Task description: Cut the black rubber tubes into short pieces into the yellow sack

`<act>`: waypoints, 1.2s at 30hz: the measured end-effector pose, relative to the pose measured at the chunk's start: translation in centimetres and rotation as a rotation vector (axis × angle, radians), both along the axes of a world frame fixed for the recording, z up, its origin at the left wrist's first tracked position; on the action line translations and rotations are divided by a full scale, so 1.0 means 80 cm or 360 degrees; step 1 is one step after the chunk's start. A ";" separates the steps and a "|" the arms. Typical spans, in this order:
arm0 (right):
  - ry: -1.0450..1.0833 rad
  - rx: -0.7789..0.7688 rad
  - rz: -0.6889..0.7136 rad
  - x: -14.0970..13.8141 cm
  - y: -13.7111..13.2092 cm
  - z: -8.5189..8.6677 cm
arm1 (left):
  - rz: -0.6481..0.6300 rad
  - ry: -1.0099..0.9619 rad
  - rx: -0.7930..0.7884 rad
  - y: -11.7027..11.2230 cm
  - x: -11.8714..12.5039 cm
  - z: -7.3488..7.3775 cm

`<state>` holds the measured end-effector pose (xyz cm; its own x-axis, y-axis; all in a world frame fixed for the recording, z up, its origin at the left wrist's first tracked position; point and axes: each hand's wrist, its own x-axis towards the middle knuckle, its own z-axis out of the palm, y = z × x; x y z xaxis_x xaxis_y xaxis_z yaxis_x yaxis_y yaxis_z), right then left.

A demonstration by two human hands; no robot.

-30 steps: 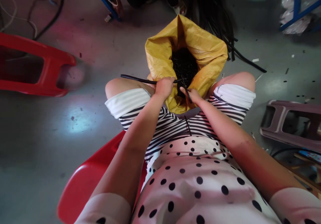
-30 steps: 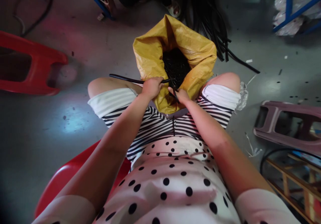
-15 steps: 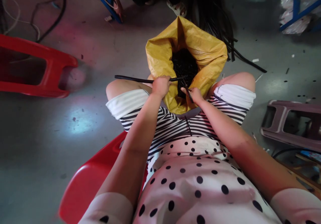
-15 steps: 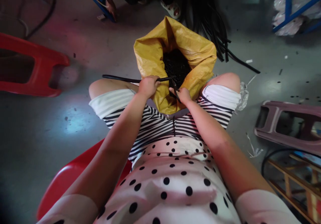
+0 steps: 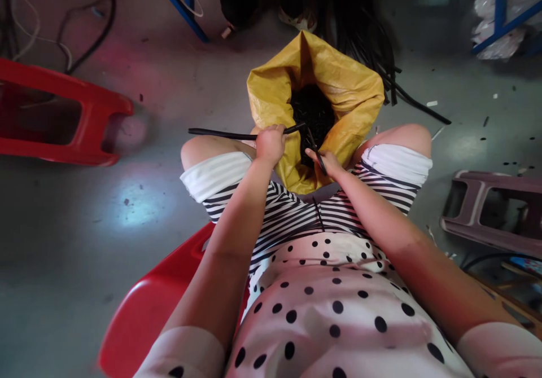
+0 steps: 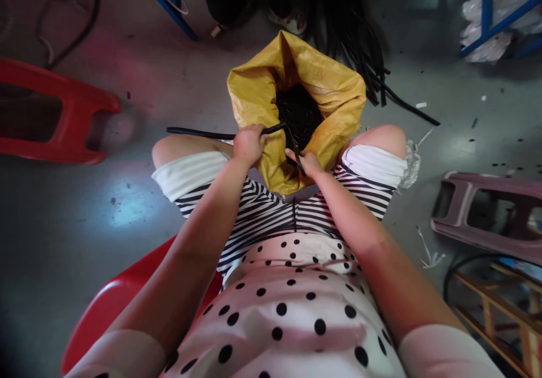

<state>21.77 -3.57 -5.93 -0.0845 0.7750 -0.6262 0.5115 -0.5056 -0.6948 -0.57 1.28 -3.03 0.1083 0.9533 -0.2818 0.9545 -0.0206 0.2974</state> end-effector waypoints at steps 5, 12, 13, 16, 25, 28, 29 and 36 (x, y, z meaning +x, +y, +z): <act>0.0028 -0.0043 0.0071 -0.003 -0.001 0.006 | -0.0109 0.0005 -0.0062 -0.006 0.011 0.009; -0.0052 0.0012 0.0059 -0.005 0.000 -0.006 | -0.0298 -0.0038 -0.0195 -0.011 0.020 0.008; -0.0077 0.0023 0.0063 -0.005 0.000 -0.007 | -0.0294 -0.0051 -0.0195 -0.010 0.020 0.007; -0.0160 0.0067 0.0085 -0.005 0.000 -0.007 | -0.0264 -0.0049 -0.0204 -0.009 0.017 0.006; -0.0300 0.0202 0.0095 -0.004 0.000 0.001 | -0.0235 0.0116 -0.0206 -0.007 0.008 0.018; -0.0275 0.0202 0.0060 -0.004 -0.002 0.002 | -0.0221 0.0111 -0.0183 -0.007 0.007 0.019; -0.0255 0.0186 0.0056 -0.004 -0.002 0.002 | -0.0200 0.0108 -0.0162 -0.006 0.006 0.019; -0.0078 0.0081 0.0117 -0.004 -0.001 0.000 | -0.0131 0.0108 -0.0087 -0.006 0.004 0.023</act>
